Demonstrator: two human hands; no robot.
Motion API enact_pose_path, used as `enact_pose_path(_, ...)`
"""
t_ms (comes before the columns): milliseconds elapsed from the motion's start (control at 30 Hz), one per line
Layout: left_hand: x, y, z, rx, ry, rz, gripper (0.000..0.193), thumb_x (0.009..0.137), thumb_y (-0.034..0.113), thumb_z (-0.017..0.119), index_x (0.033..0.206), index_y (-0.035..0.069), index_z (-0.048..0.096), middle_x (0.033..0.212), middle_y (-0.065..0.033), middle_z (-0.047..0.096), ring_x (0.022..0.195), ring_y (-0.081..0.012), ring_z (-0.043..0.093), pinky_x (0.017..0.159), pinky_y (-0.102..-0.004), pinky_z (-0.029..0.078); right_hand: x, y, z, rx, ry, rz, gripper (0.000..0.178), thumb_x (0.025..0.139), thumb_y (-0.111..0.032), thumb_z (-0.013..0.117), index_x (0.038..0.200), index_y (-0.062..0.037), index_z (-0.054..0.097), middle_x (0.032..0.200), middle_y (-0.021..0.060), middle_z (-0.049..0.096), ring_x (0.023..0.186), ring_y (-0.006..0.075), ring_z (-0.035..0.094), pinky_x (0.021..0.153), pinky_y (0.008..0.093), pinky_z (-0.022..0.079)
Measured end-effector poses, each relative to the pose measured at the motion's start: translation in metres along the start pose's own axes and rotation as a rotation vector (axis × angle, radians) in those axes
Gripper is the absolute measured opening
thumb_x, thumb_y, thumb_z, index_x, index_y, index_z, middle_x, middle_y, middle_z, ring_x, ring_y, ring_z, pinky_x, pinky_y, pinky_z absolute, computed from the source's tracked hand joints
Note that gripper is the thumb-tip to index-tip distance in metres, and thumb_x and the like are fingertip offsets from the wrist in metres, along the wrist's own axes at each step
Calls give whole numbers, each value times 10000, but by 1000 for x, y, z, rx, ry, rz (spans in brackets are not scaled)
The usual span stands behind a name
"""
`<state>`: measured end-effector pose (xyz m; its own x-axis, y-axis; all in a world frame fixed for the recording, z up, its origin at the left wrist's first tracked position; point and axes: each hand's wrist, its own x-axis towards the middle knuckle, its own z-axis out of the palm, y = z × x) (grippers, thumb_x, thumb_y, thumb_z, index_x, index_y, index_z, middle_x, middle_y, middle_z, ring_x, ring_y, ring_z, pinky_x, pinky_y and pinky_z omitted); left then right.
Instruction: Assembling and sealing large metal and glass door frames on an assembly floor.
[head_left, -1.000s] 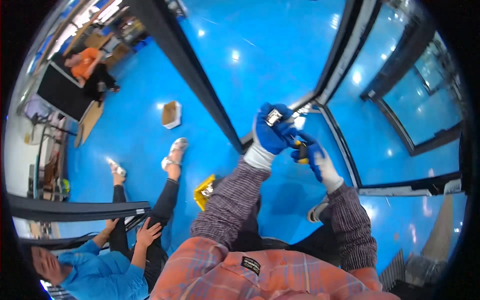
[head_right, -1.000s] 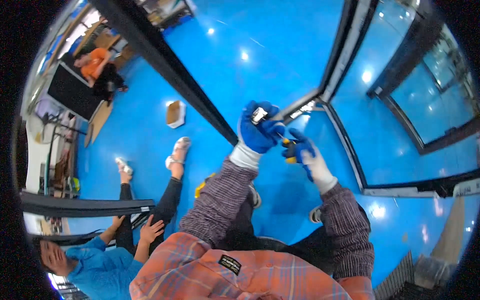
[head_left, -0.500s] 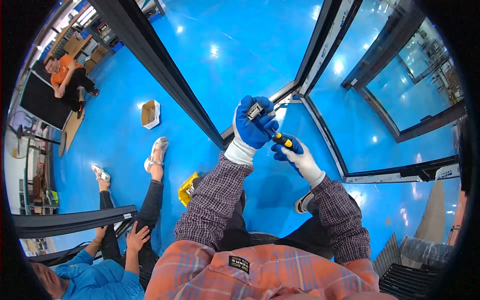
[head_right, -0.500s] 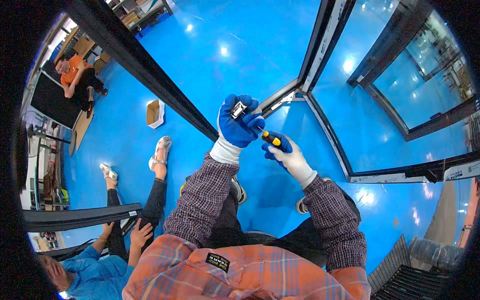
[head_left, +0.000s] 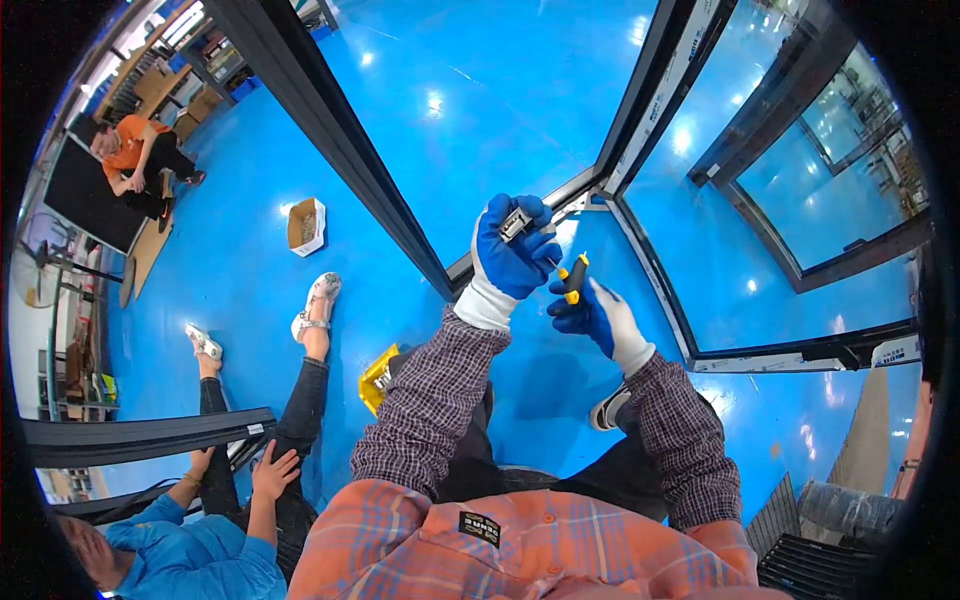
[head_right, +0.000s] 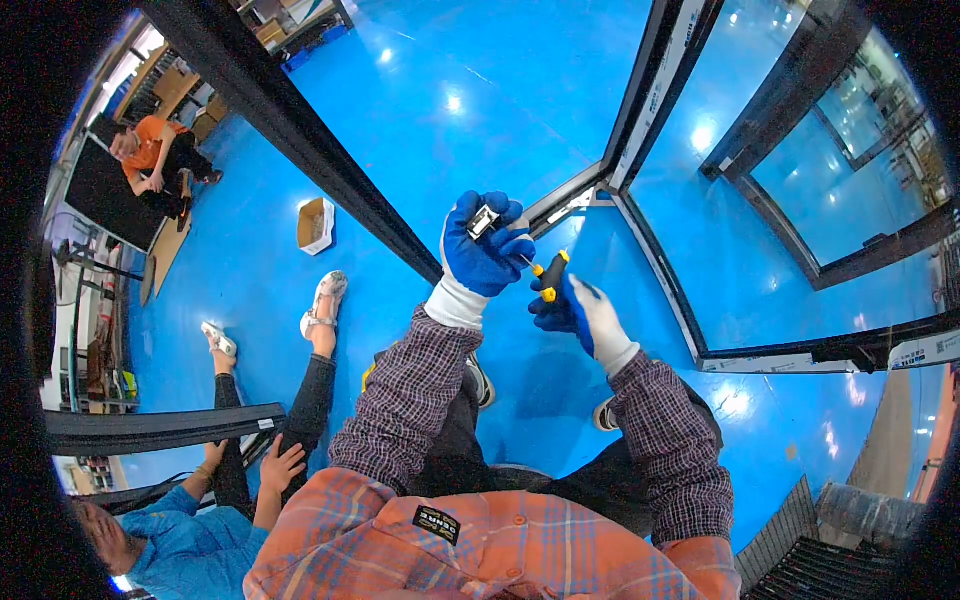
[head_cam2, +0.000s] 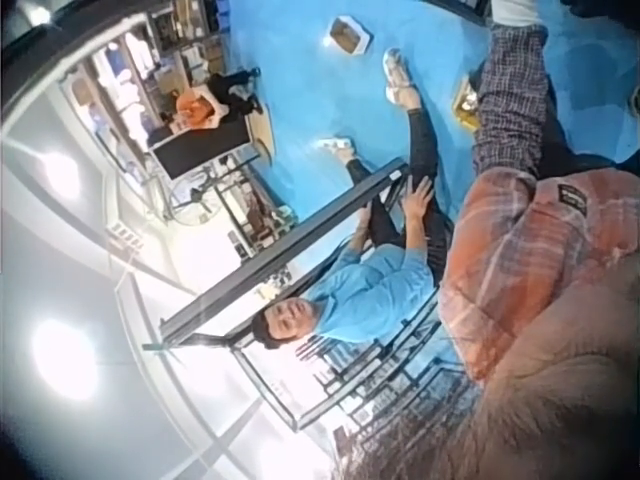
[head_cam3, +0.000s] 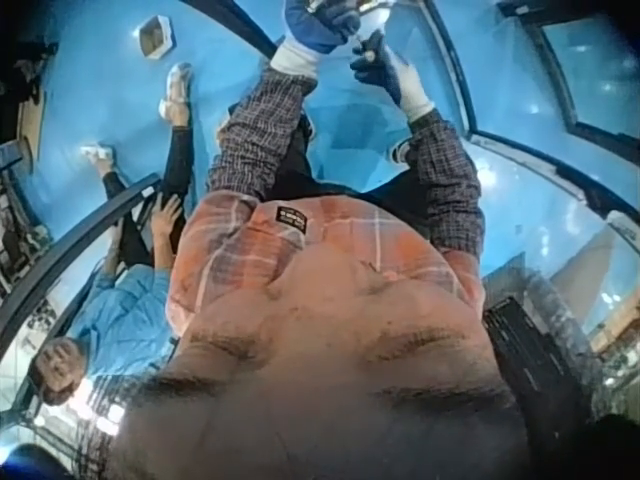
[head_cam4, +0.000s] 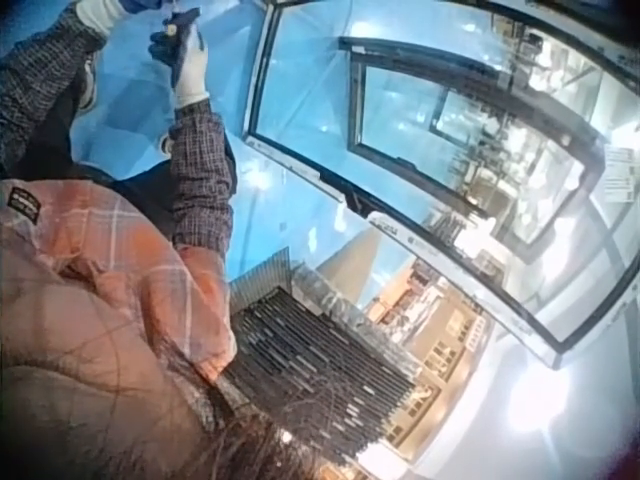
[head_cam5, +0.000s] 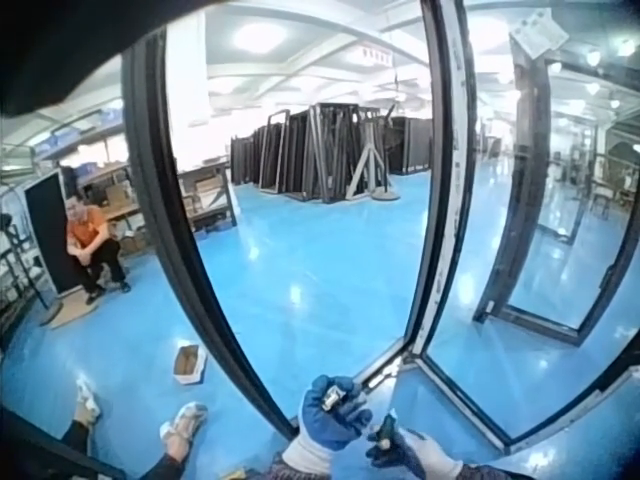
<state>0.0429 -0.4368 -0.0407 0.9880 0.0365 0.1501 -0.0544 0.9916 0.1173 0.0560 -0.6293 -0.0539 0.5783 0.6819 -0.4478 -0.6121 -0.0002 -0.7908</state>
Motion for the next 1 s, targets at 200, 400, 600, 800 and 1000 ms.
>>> enact_pose_path(200,-4,5,-5,94,52,58,319,907,343,493,939,60,636,894,-84,610,526,-106,405,535,-291,395,-2,-6,11,373,-89,-123,403,934,-253,556,1209,30,476,988,171,623,792,204,638,697,293,541)
enact_pose_path(400,-2,3,-6,114,117,-6,340,922,366,499,1002,67,638,897,-80,609,585,-122,454,552,-278,402,0,4,11,157,-7,-143,375,923,-222,579,1173,42,487,969,176,619,754,191,630,653,261,539)
enact_pose_path(600,-20,19,3,547,308,50,369,938,376,509,1140,84,609,884,-46,590,661,-106,480,576,-242,402,0,-10,14,155,-22,-179,329,904,-164,591,1146,42,507,939,165,616,743,187,621,640,258,539)
enact_pose_path(800,-50,42,16,1238,247,-147,399,940,343,528,1255,99,552,871,-3,559,707,-74,480,578,-194,388,-10,-33,17,-99,-113,-339,302,847,-83,609,1109,44,526,926,150,622,735,186,606,626,262,524)
enact_pose_path(1000,-57,108,86,1618,119,-293,317,843,144,635,1143,44,621,905,-34,625,759,-90,552,674,-189,449,-30,-56,64,-93,-298,-526,368,759,-27,655,1102,24,533,915,132,633,698,175,595,600,257,501)
